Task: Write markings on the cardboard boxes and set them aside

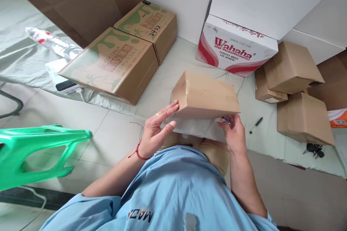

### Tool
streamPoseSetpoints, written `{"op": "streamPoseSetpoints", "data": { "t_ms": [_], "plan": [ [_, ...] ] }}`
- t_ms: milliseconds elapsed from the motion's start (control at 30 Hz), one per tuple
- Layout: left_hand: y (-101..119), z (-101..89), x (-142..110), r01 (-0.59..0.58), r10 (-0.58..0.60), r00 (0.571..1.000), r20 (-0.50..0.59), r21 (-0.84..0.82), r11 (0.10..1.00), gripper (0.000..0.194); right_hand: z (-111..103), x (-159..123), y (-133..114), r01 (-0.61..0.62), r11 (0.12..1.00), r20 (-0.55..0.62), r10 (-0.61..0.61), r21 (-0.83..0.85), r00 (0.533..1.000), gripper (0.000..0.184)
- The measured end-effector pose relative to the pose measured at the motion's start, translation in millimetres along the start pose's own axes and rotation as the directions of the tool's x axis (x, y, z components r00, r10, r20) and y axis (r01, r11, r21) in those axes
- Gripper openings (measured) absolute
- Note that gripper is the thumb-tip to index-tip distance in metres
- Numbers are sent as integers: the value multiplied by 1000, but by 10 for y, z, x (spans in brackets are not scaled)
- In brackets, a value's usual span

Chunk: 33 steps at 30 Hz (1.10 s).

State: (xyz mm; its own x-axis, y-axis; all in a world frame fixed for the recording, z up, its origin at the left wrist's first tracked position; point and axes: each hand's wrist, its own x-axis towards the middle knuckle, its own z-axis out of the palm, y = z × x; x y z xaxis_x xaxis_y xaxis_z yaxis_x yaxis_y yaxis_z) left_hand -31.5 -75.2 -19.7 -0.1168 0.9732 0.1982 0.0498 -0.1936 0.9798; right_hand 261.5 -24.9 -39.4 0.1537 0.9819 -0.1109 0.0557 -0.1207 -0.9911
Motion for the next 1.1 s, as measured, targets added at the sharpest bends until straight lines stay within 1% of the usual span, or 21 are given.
{"op": "streamPoseSetpoints", "data": {
  "t_ms": [67, 133, 200, 233, 300, 333, 367, 433, 467, 500, 533, 567, 600, 633, 667, 733, 833, 900, 967, 1033, 1100],
  "plan": [
    [19, 21, 0, -5, 5, 1000, -6, 21, 1000, 48, -11, 4, -18, 22, 1000, -26, -23, -18, 999, 42],
    [-64, 24, 18, 60, -63, 997, -52, -47, 997, 52, -25, -32, -59, 54, 998, -14, -55, -30, 998, 44],
    [-201, 2, 46, 134, -151, 983, -105, -153, 979, 54, -37, -103, -128, 95, 995, 48, -93, -43, 994, 47],
    [-271, -16, 64, 153, -182, 974, -136, -199, 968, 55, -37, -148, -176, 129, 989, 90, -123, -67, 988, 48],
    [-393, -65, 101, 145, -207, 954, -215, -274, 951, 52, -5, -249, -299, 248, 957, 196, -217, -148, 956, 44],
    [-439, -91, 120, 133, -214, 944, -252, -304, 943, 48, 32, -299, -369, 336, 922, 260, -283, -191, 923, 43],
    [-476, -116, 137, 126, -224, 934, -278, -330, 936, 44, 83, -347, -439, 436, 871, 327, -354, -225, 876, 44],
    [-518, -156, 164, 139, -260, 918, -300, -373, 918, 40, 221, -426, -562, 624, 742, 451, -482, -246, 751, 52],
    [-525, -169, 172, 156, -285, 910, -301, -389, 908, 40, 296, -454, -608, 696, 677, 500, -529, -239, 686, 57],
    [-524, -177, 175, 175, -311, 901, -303, -402, 899, 41, 368, -473, -641, 749, 622, 534, -564, -227, 630, 61],
    [-514, -180, 175, 193, -335, 890, -308, -411, 891, 42, 430, -484, -661, 787, 578, 557, -589, -217, 586, 65],
    [-495, -180, 169, 210, -356, 881, -312, -416, 885, 43, 478, -487, -671, 812, 544, 572, -605, -212, 554, 67],
    [-469, -178, 160, 225, -371, 874, -313, -417, 881, 41, 507, -484, -674, 826, 522, 578, -614, -214, 538, 69],
    [-435, -173, 149, 233, -378, 872, -312, -414, 880, 40, 516, -477, -673, 829, 513, 577, -617, -222, 536, 70],
    [-394, -168, 136, 235, -376, 873, -310, -409, 882, 38, 506, -467, -672, 825, 514, 570, -614, -235, 545, 72],
    [-292, -153, 113, 221, -358, 883, -303, -405, 887, 37, 435, -446, -672, 802, 533, 544, -603, -269, 583, 74],
    [-116, -128, 108, 189, -318, 903, -288, -400, 897, 41, 271, -412, -684, 748, 591, 502, -568, -302, 652, 76],
    [-8, -113, 132, 177, -303, 909, -287, -394, 902, 42, 175, -384, -686, 699, 656, 466, -543, -284, 699, 76],
    [78, -107, 173, 176, -301, 902, -308, -374, 910, 39, 111, -353, -679, 617, 755, 419, -497, -222, 760, 75],
    [141, -111, 218, 193, -303, 889, -344, -319, 928, 32, 76, -321, -662, 483, 865, 386, -404, -133, 829, 73],
    [182, -122, 261, 218, -297, 878, -375, -239, 946, 24, 51, -292, -637, 333, 942, 362, -295, -45, 884, 71]
  ]
}}
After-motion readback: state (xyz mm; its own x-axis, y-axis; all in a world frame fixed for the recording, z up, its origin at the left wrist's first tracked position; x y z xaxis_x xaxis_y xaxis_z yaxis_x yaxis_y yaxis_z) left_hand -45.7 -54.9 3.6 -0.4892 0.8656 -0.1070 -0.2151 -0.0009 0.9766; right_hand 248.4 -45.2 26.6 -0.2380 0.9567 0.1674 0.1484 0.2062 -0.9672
